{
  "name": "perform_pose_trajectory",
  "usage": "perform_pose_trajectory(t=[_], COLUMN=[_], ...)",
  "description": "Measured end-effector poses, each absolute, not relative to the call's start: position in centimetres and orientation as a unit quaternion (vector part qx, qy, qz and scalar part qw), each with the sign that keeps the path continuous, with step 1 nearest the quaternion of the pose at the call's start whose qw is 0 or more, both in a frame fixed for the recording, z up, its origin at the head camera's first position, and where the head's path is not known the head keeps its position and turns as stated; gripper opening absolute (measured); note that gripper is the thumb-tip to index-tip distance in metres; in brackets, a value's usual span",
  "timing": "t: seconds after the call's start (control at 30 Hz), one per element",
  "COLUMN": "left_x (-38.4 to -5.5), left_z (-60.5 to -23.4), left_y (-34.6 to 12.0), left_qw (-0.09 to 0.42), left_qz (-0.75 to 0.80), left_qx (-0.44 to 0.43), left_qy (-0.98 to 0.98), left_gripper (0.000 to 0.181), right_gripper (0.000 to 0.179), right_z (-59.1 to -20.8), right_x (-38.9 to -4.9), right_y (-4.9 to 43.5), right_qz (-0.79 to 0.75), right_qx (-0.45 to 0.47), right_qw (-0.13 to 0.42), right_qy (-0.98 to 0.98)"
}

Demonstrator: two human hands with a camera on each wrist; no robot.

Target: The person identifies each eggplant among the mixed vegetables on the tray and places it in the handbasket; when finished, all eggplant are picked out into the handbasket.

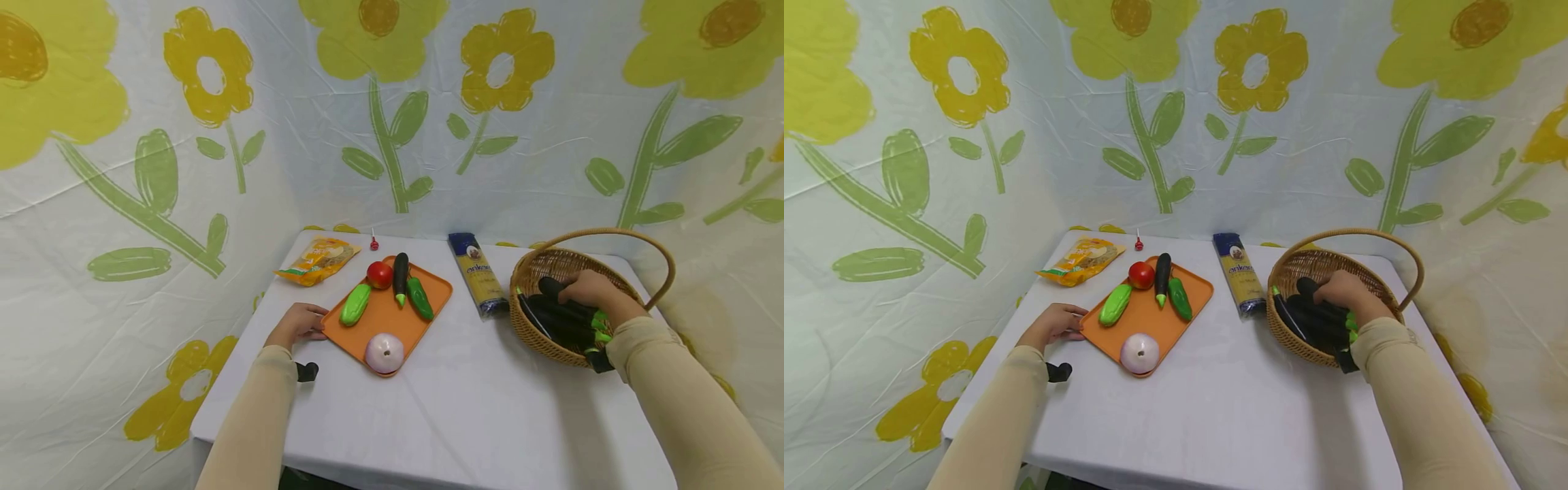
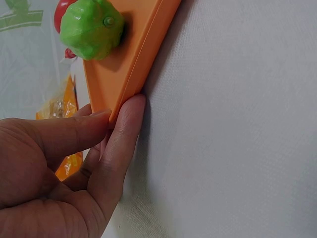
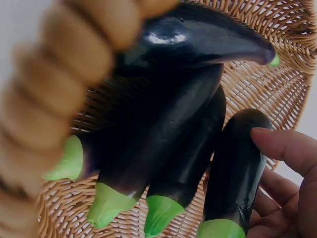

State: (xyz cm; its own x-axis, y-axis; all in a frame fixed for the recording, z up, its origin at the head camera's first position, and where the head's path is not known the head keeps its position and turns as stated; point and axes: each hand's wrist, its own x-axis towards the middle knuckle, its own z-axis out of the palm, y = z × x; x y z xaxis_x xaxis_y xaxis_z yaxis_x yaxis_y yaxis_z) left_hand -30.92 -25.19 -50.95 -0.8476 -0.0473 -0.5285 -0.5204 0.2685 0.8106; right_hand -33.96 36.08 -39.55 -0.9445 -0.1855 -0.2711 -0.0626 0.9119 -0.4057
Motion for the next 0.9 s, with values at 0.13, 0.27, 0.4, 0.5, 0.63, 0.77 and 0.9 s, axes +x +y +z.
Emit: perform_pose_trajectory(t=[0.13, 0.27, 0.4, 0.5, 0.63, 0.77, 0.9], left_x=[-30.9, -30.8, -30.8, -30.8, -30.7, -30.7, -30.6], left_z=[-51.0, -50.9, -50.8, -50.6, -50.4, -50.5, -50.5], left_y=[-25.1, -25.1, -25.1, -25.1, -25.1, -25.2, -25.1], left_qw=[0.206, 0.207, 0.207, 0.207, 0.206, 0.209, 0.212], left_qz=[0.572, 0.568, 0.567, 0.567, 0.565, 0.562, 0.563], left_qx=[-0.186, -0.189, -0.188, -0.183, -0.180, -0.178, -0.173], left_qy=[0.772, 0.774, 0.775, 0.776, 0.779, 0.780, 0.780], left_gripper=[0.046, 0.045, 0.046, 0.045, 0.046, 0.047, 0.048], right_gripper=[0.064, 0.066, 0.070, 0.073, 0.075, 0.075, 0.074], right_z=[-39.8, -39.7, -39.2, -38.4, -37.4, -36.5, -36.0], right_x=[-33.8, -33.7, -33.5, -32.8, -31.9, -31.0, -30.4], right_y=[36.1, 36.1, 36.0, 35.8, 35.3, 34.6, 34.0], right_qz=[-0.206, -0.209, -0.216, -0.225, -0.234, -0.230, -0.230], right_qx=[-0.058, -0.057, -0.058, -0.059, -0.058, -0.054, -0.055], right_qw=[0.153, 0.145, 0.144, 0.147, 0.141, 0.128, 0.122], right_qy=[0.965, 0.965, 0.964, 0.961, 0.960, 0.963, 0.964])
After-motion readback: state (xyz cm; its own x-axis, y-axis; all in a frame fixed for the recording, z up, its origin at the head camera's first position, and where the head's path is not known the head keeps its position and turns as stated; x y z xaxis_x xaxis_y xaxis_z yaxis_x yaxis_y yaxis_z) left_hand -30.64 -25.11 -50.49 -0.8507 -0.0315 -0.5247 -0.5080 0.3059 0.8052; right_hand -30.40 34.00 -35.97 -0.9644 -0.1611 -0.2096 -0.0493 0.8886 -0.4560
